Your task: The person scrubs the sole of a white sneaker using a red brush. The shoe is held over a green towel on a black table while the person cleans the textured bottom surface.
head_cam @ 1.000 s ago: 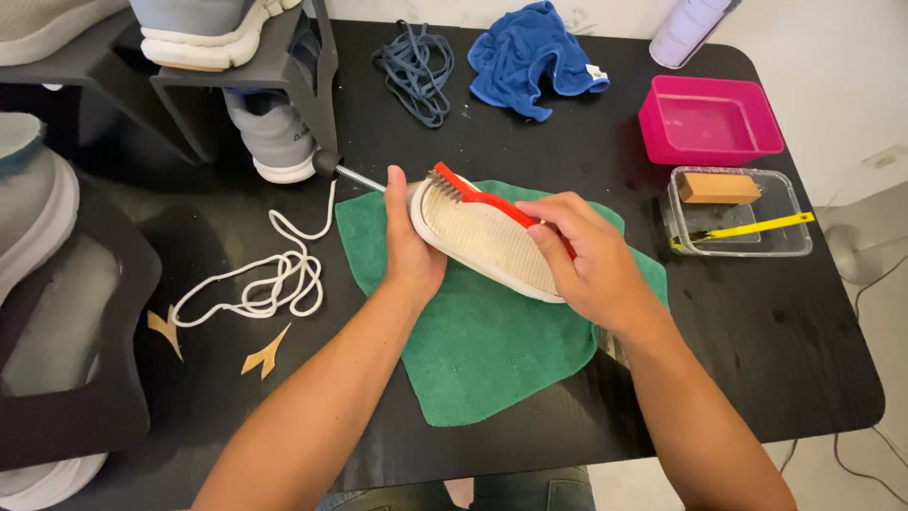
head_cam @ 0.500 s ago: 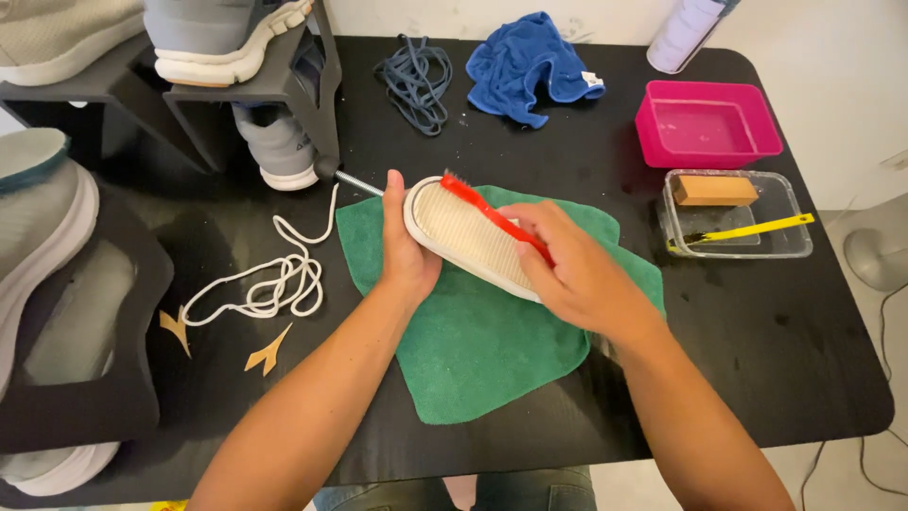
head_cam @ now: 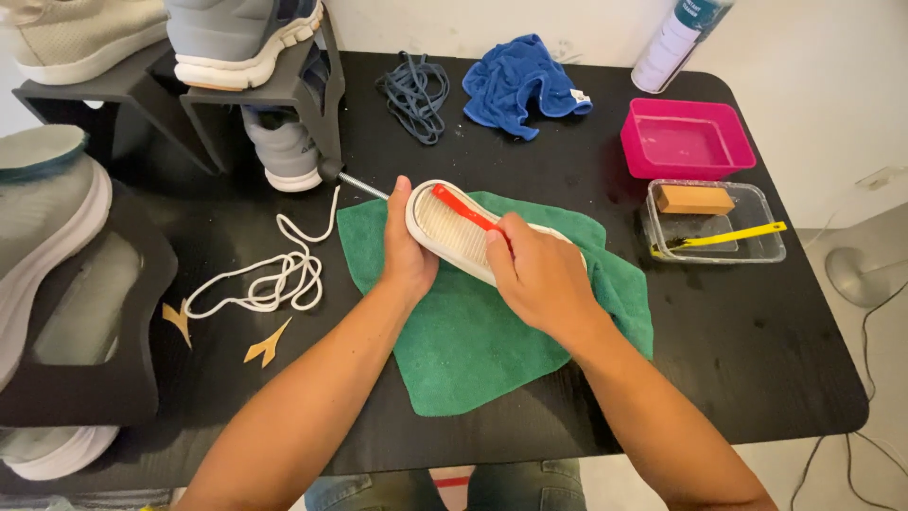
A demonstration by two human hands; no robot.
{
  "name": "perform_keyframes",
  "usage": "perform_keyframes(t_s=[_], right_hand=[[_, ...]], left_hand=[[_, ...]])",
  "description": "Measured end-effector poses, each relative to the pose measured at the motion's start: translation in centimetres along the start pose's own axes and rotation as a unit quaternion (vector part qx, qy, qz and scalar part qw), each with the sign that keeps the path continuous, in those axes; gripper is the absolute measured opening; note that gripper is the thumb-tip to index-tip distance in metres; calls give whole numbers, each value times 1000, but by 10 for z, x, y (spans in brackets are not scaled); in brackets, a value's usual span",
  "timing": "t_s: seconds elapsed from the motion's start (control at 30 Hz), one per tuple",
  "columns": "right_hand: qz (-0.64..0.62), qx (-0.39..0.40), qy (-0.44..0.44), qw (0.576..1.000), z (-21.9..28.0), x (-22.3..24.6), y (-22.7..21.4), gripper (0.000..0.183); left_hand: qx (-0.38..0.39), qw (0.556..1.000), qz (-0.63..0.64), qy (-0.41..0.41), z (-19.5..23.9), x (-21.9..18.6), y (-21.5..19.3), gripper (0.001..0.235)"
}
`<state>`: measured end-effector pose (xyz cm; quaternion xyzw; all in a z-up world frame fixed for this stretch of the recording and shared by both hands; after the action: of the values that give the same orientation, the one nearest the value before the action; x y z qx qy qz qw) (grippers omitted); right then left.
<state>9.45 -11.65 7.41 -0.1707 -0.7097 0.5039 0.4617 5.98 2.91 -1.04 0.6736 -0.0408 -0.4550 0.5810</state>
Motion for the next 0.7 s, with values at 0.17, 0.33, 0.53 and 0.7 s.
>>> perform_keyframes(t_s=[0.17, 0.33, 0.53, 0.7], right_hand=[[26, -43, -5, 999, 2, 16, -15, 36], [55, -6, -42, 998, 4, 24, -12, 53], [51, -15, 83, 995, -7, 6, -18, 65], [25, 42, 105, 993, -8, 5, -13, 64]], left_hand=[[-2, 1000, 8, 9, -3, 2, -5, 37], [-13, 1000, 16, 18, -8, 16, -21, 36], [-13, 999, -7, 40, -8, 17, -26, 33], [-12, 999, -8, 48, -9, 17, -27, 34]])
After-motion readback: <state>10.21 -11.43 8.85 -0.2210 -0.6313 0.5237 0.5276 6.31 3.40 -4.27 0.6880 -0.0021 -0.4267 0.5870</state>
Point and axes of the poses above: each hand's wrist, its own z-axis away from the middle knuckle, its own y-axis out of the palm, x = y × z, the point moved 8 cm from there along -z, towards the middle knuckle, and after that the axes turned 12 degrees about y, right-handed, at the moved point
